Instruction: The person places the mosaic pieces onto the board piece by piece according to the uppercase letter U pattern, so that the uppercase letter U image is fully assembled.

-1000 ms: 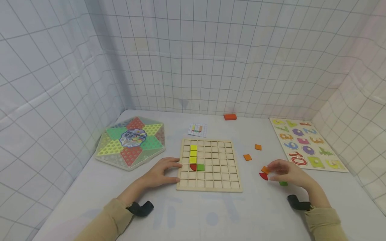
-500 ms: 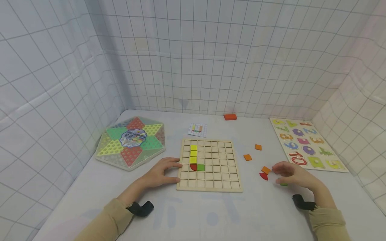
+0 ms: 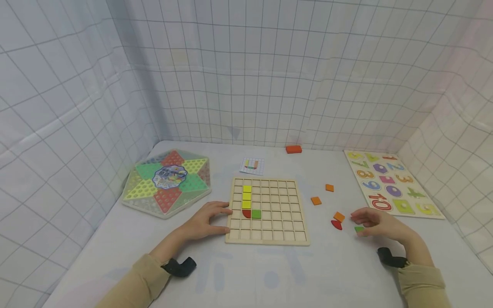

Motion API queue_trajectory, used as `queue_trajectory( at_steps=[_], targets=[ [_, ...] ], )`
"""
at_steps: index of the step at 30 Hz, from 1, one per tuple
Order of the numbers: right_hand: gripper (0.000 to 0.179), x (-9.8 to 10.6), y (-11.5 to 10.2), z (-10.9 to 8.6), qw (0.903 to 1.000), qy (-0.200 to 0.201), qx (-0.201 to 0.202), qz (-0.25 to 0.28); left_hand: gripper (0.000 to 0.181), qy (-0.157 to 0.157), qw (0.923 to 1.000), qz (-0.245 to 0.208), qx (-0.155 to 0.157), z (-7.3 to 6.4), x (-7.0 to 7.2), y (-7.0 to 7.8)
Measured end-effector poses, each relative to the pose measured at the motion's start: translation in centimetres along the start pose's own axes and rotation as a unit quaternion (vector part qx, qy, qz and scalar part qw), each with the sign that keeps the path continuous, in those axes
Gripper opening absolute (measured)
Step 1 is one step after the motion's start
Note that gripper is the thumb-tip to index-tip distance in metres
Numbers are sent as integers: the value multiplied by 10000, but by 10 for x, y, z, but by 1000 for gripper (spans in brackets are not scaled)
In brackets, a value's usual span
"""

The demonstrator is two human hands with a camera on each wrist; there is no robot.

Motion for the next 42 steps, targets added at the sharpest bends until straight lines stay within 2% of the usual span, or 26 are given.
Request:
queue_trajectory(
  at_steps=[5,18,24,34,42],
  targets=[
    [44,-1,-5,-1,9998,-88,172,42,49,1,10000,-24,12,0,0,0],
    [48,1,1,-1,9998,30,-125,-146,51,-32,9999,-99,22,-1,-1,0],
    [46,1,1,0,9997,15,-118,-221,50,-30,10000,-73,24,-1,-1,-1],
    [45,1,3,0,9984,76,-348,-442,50,-43,10000,-72,4,0,-1,-2],
    [40,1,3,1,9986,143,-317,-399,50,-43,10000,-61,-20,1,-1,-3]
  ],
)
Point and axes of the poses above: each hand's wrist, its own z-axis towards the middle knuckle, its own x-axis out of the back of the hand, y = z × x, the point moved 10 cm from there along z, towards the middle knuckle, and after that the axes turned 2 degrees about z, right-handed, at the moved point
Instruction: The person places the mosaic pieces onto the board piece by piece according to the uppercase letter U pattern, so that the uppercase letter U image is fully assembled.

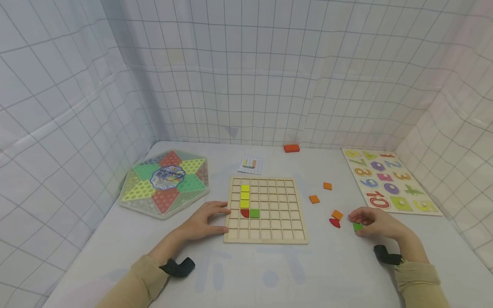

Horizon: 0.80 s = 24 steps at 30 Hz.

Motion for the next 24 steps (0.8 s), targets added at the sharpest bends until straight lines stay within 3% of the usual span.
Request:
queue_trajectory(
  at_steps=[12,24],
  targets=[
    [31,5,2,6,9980,508,-181,-319,50,5,10000,-21,72,-1,2,2],
    [33,4,-3,8,9971,540,-189,-501,48,38,10000,-23,11,-1,1,3]
  ],
)
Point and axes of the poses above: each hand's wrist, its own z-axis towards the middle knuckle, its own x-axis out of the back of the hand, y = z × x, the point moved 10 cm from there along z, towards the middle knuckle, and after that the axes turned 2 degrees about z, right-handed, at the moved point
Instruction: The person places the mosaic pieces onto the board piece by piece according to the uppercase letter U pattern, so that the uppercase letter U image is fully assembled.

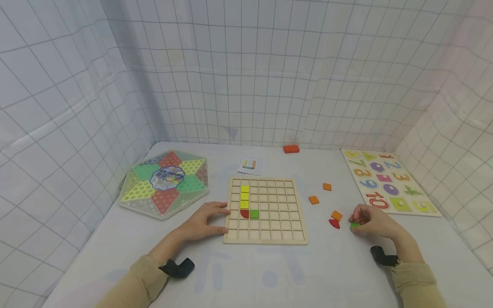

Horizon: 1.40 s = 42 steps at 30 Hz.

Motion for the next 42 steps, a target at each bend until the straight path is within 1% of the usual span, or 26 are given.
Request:
queue_trajectory(
  at_steps=[4,8,12,14,18,21,26,28,34,42],
  targets=[
    [34,-1,-1,1,9999,-50,-38,102,48,-4,10000,18,-8,0,0,0],
    [35,-2,-6,2,9993,-79,-22,367,48,1,10000,31,-23,0,0,1],
    [33,-1,-15,6,9986,-29,84,514,48,9,10000,39,-31,0,0,1],
    [33,0,-20,9,9987,31,137,494,48,8,10000,45,-21,0,0,0],
    [32,2,-35,13,9985,111,306,451,48,8,10000,52,-7,0,0,0],
    [31,2,-48,17,9973,132,552,456,48,9,10000,53,-20,0,0,0],
    [32,-1,-69,28,9940,109,877,647,47,9,10000,6,-17,0,0,0],
    [32,-4,-77,34,9931,87,939,699,47,8,10000,-14,-20,0,-1,0],
    [30,-12,-101,49,9913,93,1159,622,48,-9,10000,-22,-34,0,-1,0],
    [28,-29,-134,68,9838,-82,1599,805,48,-8,10000,-22,-32,0,-1,-1]
  ],
)
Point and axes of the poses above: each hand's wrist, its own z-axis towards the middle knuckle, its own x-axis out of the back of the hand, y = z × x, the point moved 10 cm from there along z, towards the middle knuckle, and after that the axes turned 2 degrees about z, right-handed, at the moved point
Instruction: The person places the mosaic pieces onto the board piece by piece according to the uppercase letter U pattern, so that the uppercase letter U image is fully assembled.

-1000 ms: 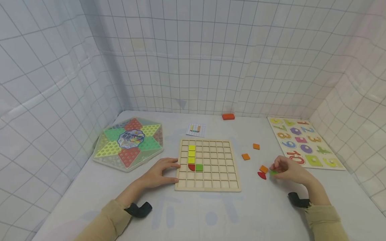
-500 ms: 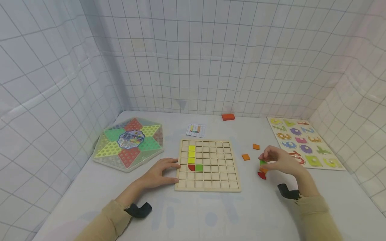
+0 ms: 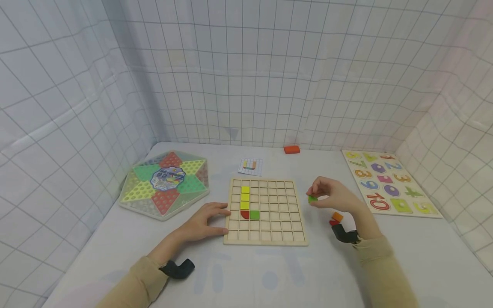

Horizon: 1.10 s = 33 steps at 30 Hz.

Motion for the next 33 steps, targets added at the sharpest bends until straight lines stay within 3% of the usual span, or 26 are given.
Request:
queue_trajectory(
  at_steps=[12,21,28,33],
  targets=[
    [26,-41,-29,34,9973,-442,244,527,49,3,10000,-14,12,-1,0,-2],
    [23,-67,-63,44,9950,-728,305,606,49,-4,10000,28,-10,0,0,-1],
    [23,-81,-63,49,9950,-786,302,534,49,-9,10000,2,-1,-1,0,0],
    [24,-92,-41,58,9940,-855,416,533,49,0,10000,-9,-6,-1,0,-1]
  ],
)
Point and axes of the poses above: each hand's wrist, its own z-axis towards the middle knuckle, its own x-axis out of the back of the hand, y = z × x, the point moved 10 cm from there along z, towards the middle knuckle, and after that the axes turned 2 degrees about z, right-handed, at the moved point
